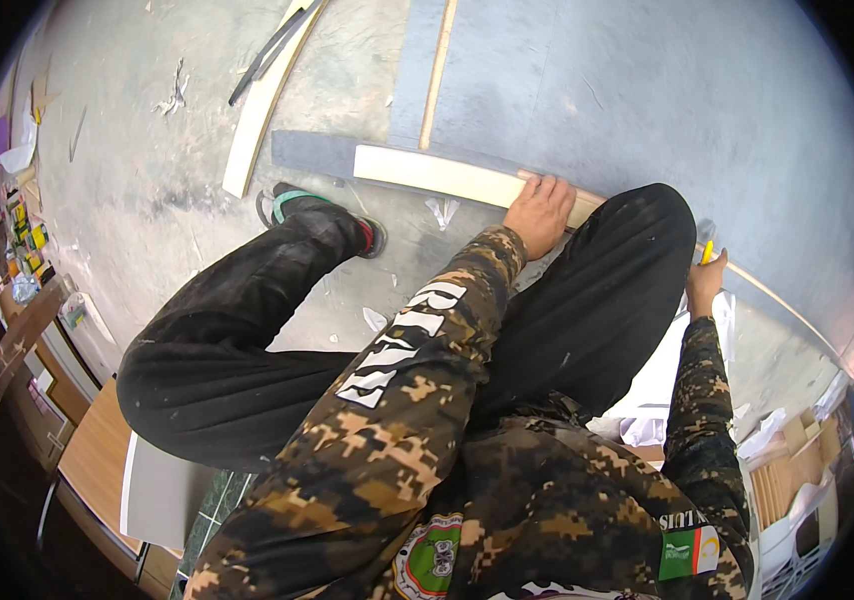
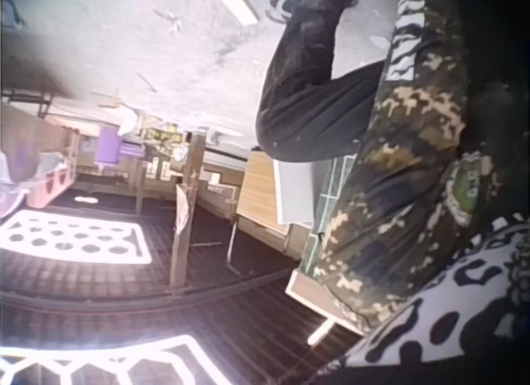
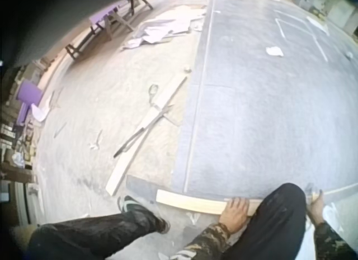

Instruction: Cutting and fitting wood/bamboo trim pieces onto a base board using a utility knife.

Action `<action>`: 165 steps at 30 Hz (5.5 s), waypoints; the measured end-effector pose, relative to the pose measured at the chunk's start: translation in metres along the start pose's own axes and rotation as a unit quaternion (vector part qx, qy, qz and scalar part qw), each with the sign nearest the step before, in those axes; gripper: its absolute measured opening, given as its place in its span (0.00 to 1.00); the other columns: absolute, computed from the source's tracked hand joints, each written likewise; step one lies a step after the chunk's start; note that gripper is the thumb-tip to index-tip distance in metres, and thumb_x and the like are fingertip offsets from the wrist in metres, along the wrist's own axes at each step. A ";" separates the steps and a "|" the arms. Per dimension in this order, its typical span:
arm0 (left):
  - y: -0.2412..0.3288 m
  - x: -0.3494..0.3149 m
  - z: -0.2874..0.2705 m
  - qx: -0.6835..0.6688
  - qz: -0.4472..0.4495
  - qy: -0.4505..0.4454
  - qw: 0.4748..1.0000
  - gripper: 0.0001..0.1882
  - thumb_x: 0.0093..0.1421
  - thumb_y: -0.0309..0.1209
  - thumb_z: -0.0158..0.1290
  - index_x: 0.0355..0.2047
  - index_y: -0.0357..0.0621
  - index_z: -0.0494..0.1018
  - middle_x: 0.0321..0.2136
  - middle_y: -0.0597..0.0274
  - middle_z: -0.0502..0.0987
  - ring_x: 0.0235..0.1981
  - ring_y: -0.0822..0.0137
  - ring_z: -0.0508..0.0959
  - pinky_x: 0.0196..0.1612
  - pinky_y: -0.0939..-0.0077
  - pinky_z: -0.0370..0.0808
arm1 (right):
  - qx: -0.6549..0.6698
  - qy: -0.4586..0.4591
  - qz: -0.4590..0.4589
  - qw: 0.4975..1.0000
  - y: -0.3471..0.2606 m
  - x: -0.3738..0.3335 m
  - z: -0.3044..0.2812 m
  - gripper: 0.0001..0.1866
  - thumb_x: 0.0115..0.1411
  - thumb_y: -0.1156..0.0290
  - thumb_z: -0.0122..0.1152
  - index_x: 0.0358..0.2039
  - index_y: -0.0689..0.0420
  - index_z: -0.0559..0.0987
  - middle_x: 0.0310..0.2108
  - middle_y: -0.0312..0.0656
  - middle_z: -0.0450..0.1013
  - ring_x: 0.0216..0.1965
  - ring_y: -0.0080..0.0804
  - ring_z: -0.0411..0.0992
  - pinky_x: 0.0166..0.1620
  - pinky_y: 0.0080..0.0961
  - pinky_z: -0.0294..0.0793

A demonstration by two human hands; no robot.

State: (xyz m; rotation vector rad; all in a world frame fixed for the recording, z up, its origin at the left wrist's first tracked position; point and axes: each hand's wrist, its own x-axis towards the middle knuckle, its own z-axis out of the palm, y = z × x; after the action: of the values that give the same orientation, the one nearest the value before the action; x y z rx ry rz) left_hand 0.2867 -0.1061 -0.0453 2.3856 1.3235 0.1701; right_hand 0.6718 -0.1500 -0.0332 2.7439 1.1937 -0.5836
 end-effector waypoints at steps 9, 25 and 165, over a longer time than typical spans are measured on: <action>0.000 0.000 -0.004 0.002 -0.008 0.012 1.000 0.23 0.60 0.33 0.48 0.54 0.35 0.70 0.47 0.53 0.70 0.52 0.57 0.68 0.60 0.60 0.63 | 0.020 0.022 -0.012 0.999 0.004 -0.003 0.004 0.55 0.51 0.54 0.75 0.68 0.71 0.54 0.61 0.69 0.65 0.61 0.62 0.67 0.62 0.41 0.68; -0.155 -0.051 -0.094 -0.013 -0.676 0.188 0.713 0.31 0.54 0.49 0.61 0.52 0.41 0.71 0.54 0.42 0.66 0.58 0.45 0.63 0.60 0.46 0.62 | 0.031 -0.004 0.034 0.999 0.007 -0.002 0.006 0.56 0.50 0.55 0.76 0.68 0.70 0.54 0.58 0.67 0.69 0.59 0.60 0.70 0.61 0.40 0.69; -0.141 0.005 -0.092 -0.347 -0.879 0.295 0.139 0.48 0.69 0.65 0.25 0.55 0.28 0.72 0.52 0.35 0.76 0.57 0.41 0.75 0.64 0.52 0.67 | -0.266 -0.363 -0.546 0.707 -0.393 -0.155 -0.001 0.14 0.66 0.72 0.47 0.50 0.63 0.70 0.35 0.55 0.81 0.38 0.54 0.81 0.39 0.48 0.80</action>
State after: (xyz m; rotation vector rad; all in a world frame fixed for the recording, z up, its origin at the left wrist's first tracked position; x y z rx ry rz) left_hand 0.1516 -0.0095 -0.0190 -1.0585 2.3442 0.6758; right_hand 0.2923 0.0151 0.0522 0.9003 2.1165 -1.0120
